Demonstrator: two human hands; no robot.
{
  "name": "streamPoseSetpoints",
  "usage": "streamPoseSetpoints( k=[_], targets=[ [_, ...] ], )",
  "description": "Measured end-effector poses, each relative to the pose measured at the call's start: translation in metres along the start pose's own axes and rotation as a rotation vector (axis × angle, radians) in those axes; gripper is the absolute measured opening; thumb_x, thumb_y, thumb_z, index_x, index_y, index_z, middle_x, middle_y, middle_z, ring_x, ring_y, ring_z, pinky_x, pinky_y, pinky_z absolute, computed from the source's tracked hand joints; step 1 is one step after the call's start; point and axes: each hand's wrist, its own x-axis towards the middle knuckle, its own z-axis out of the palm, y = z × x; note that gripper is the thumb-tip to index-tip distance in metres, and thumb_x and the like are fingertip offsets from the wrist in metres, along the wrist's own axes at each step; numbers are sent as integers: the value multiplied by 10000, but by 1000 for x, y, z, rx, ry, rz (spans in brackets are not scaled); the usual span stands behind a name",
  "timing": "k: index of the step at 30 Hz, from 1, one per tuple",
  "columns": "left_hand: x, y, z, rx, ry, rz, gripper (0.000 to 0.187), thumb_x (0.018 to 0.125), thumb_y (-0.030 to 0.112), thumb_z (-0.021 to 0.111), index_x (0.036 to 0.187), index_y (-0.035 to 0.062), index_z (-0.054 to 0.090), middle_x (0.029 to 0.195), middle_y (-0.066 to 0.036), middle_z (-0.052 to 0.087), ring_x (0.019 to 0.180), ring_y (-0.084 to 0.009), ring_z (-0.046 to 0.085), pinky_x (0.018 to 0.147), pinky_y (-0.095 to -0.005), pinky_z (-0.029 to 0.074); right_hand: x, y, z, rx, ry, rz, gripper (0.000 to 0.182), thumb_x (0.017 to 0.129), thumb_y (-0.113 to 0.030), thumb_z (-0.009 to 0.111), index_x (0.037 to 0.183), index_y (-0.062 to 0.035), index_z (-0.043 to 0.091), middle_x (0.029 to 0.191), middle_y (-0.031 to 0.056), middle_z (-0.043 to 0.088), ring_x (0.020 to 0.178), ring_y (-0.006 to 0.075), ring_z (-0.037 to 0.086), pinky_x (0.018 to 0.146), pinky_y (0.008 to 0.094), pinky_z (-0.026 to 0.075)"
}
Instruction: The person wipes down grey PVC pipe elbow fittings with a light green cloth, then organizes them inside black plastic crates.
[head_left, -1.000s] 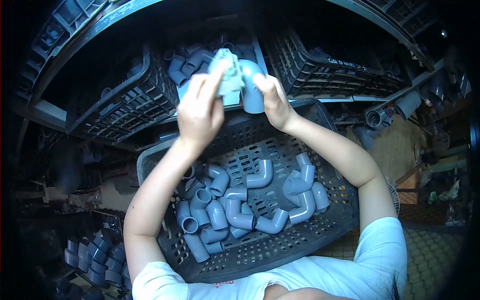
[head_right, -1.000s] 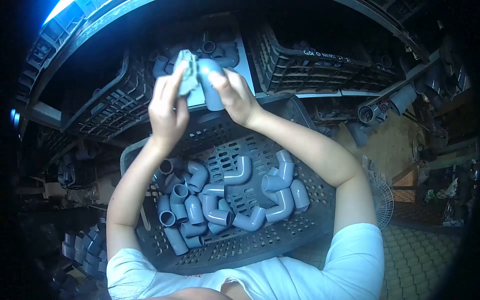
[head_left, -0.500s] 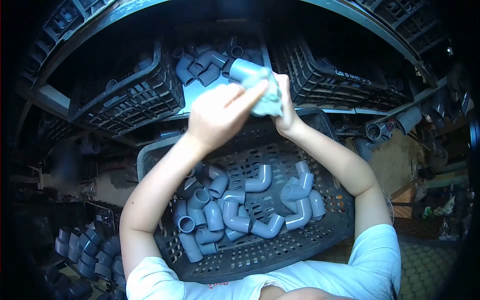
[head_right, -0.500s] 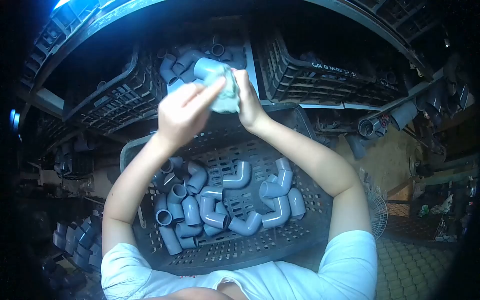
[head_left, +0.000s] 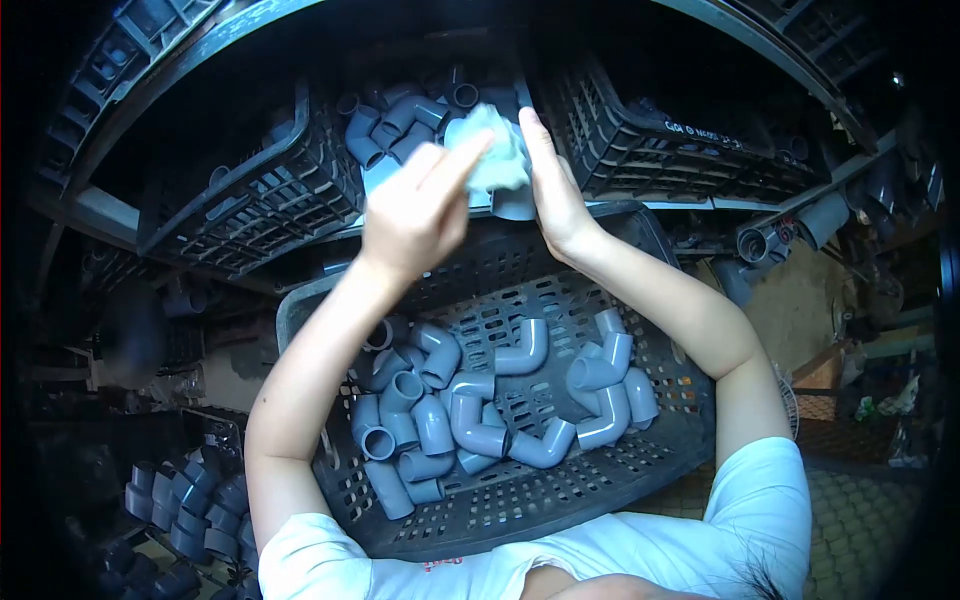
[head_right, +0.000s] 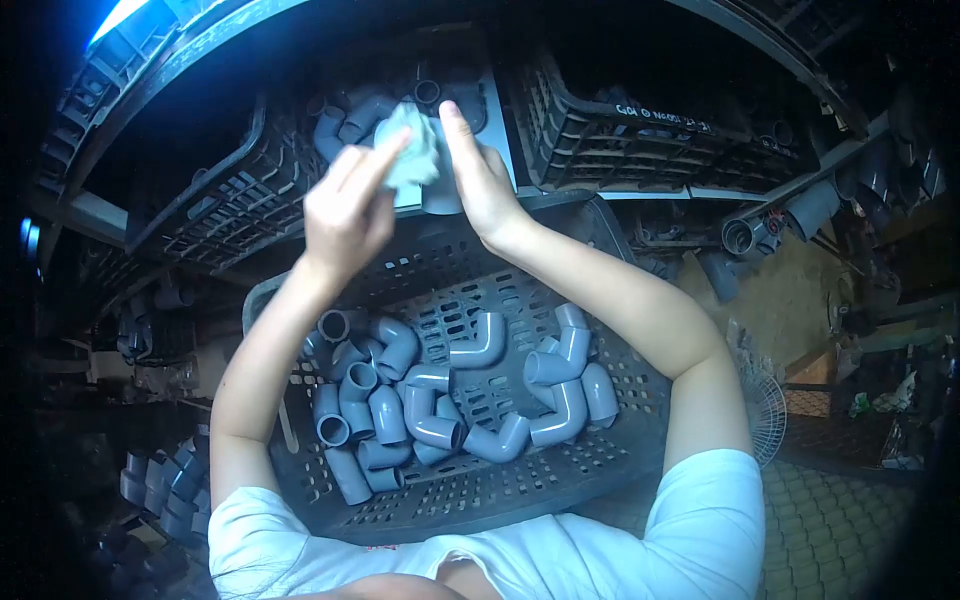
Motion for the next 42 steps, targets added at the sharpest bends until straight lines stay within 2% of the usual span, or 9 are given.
streamPoseSetpoints(
  k=[2, 6, 10, 16, 19, 20, 28, 36, 42],
  targets=[
    [-10, 23, 3, -28, -131, 11, 635, 674, -87, 590, 1281, 89, 642, 698, -85, 538, 577, -235, 564, 537, -354, 487, -3, -4, 2, 107, 47, 106, 694, 965, -661, 421, 1095, -30, 679, 1026, 74, 675, 966, 137, 636, 900, 278, 480],
    [2, 22, -6, 278, -216, 87, 573, 715, -14, 626, 1272, 119, 646, 662, -34, 529, 529, -210, 543, 518, -326, 451, -1, -2, -5, 51, 66, 30, 688, 969, -651, 430, 1109, -26, 680, 1019, 70, 675, 965, 127, 632, 901, 272, 477],
    [5, 0, -11, 219, -97, -131, 570, 740, -25, 615, 1289, 129, 634, 726, -74, 628, 553, -231, 579, 533, -338, 463, -3, 0, -2, -110, 39, 6, 679, 965, -650, 454, 1052, -15, 679, 961, 38, 649, 957, 113, 603, 893, 243, 445],
    [6, 19, -14, 209, -216, 204, 586, 698, -22, 617, 1253, 158, 671, 651, -32, 527, 520, -188, 504, 521, -324, 405, 0, -6, 0, 15, -9, 98, 632, 928, -635, 553, 1008, -20, 676, 909, 27, 645, 892, 93, 616, 845, 243, 475],
    [2, -12, -14, 266, -77, 65, 598, 688, -60, 598, 1247, 140, 668, 675, -42, 570, 531, -203, 514, 530, -332, 410, -1, -9, 3, -42, -26, 93, 580, 979, -578, 505, 1036, -32, 693, 946, 22, 659, 884, 74, 610, 847, 241, 484],
    [-1, -19, -13, 225, -25, -8, 543, 752, 38, 633, 1275, 180, 654, 644, -21, 529, 536, -191, 539, 528, -318, 433, -1, -9, 4, -33, -30, 92, 580, 979, -578, 505, 1036, -32, 693, 946, 22, 659, 884, 74, 610, 847, 241, 484],
    [2, -2, -8, 332, -136, 81, 485, 804, 89, 667, 1279, 185, 649, 634, -10, 501, 502, -175, 507, 496, -290, 416, -1, -17, 4, 88, 53, 108, 558, 1009, -531, 473, 1125, -8, 632, 1003, 60, 666, 911, 131, 641, 854, 286, 522],
    [-1, 16, -9, 189, -133, 89, 612, 712, 9, 662, 1292, 206, 649, 626, -26, 483, 501, -190, 509, 486, -316, 430, 1, -16, 1, 67, -79, 11, 472, 997, -495, 524, 1149, -60, 627, 1013, 18, 662, 942, 84, 634, 835, 252, 513],
    [-10, -4, -2, 127, 8, -127, 642, 706, -54, 636, 1300, 189, 646, 642, -57, 533, 515, -213, 536, 518, -346, 470, 7, -20, 5, 53, -99, -44, 455, 1013, -422, 533, 1273, -58, 612, 1105, 27, 663, 1002, 85, 623, 889, 271, 503]
  ],
)
